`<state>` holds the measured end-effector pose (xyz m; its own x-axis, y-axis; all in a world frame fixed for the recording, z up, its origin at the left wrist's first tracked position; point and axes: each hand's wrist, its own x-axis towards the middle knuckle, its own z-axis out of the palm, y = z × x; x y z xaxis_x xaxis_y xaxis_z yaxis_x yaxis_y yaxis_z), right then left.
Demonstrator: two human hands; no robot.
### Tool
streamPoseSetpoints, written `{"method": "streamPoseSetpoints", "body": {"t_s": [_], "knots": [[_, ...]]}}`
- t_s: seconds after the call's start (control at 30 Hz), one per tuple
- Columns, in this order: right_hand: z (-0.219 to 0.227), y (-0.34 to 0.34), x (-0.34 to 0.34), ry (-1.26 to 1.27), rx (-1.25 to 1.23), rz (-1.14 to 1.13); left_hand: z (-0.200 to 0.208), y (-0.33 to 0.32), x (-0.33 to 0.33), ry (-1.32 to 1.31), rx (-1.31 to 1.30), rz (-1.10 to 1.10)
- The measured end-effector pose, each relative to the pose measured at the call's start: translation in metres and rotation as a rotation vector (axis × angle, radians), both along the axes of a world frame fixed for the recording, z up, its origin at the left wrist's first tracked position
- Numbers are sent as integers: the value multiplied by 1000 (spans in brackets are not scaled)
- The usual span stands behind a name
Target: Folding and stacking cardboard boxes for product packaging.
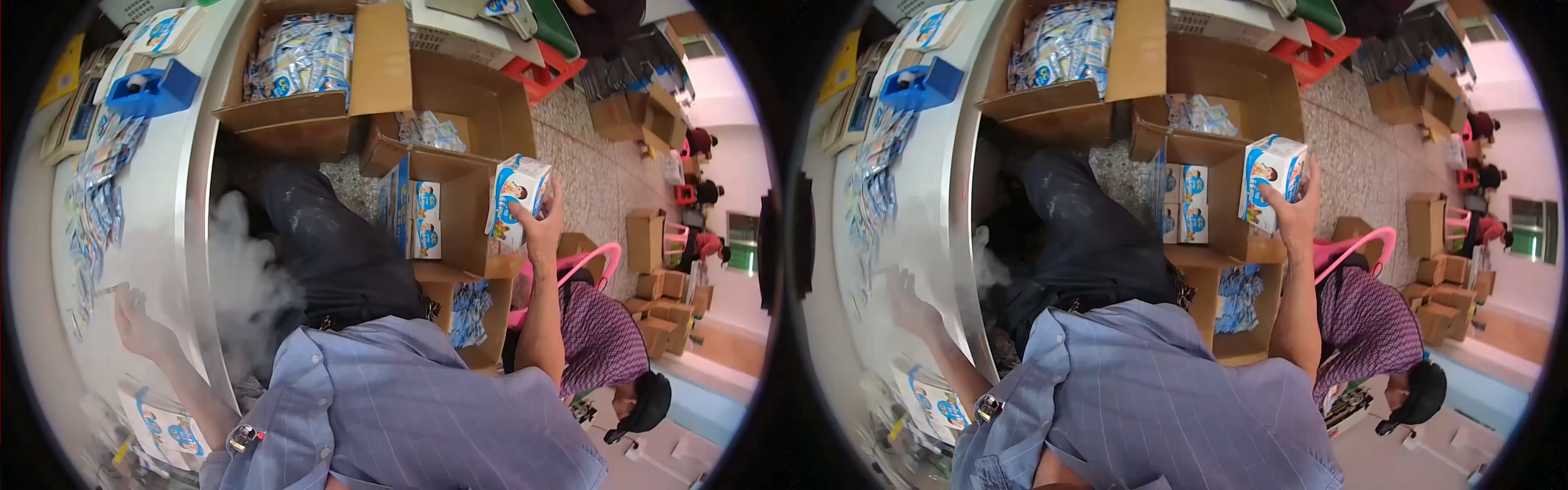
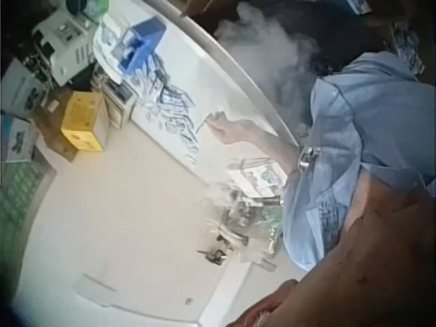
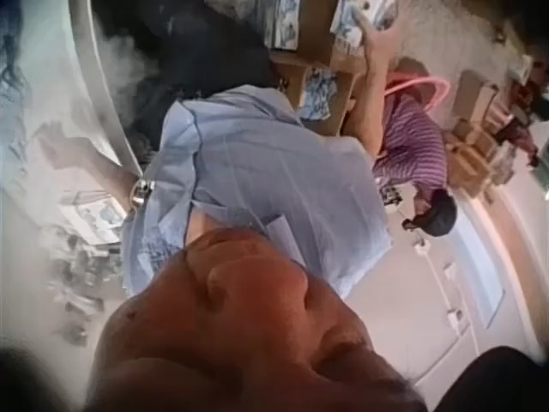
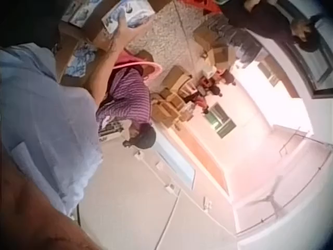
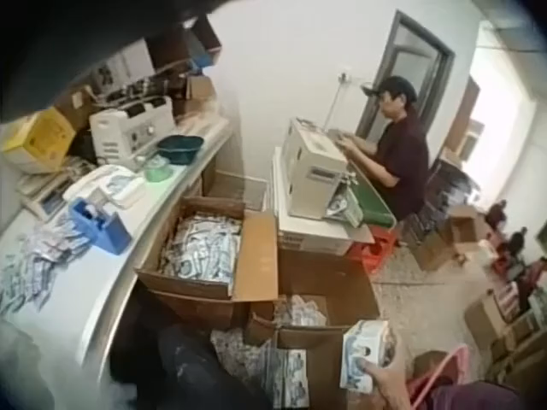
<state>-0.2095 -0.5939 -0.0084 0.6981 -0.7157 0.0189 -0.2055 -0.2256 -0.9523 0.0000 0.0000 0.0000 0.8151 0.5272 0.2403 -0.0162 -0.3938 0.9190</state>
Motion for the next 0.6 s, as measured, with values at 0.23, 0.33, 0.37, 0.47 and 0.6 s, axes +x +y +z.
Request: {"method": "streamPoseSetpoints", "body": {"t_s": [0.23, 0.33, 0.37, 0.47, 0.6], "knots": [[-65, 12, 1, 230, 245, -79, 6, -51, -7, 28, 94, -38], [-140, 16, 4, 421, 71, -124, 13, -63, -8, 38, 120, -61], [-186, 12, -2, 501, -39, -160, 12, -66, -6, 17, 123, -95], [-224, 24, 10, 744, 15, -174, 0, -37, -7, -4, 75, -24], [-262, 38, 1, 937, 57, -146, 6, -38, -9, 3, 91, -1]]}}
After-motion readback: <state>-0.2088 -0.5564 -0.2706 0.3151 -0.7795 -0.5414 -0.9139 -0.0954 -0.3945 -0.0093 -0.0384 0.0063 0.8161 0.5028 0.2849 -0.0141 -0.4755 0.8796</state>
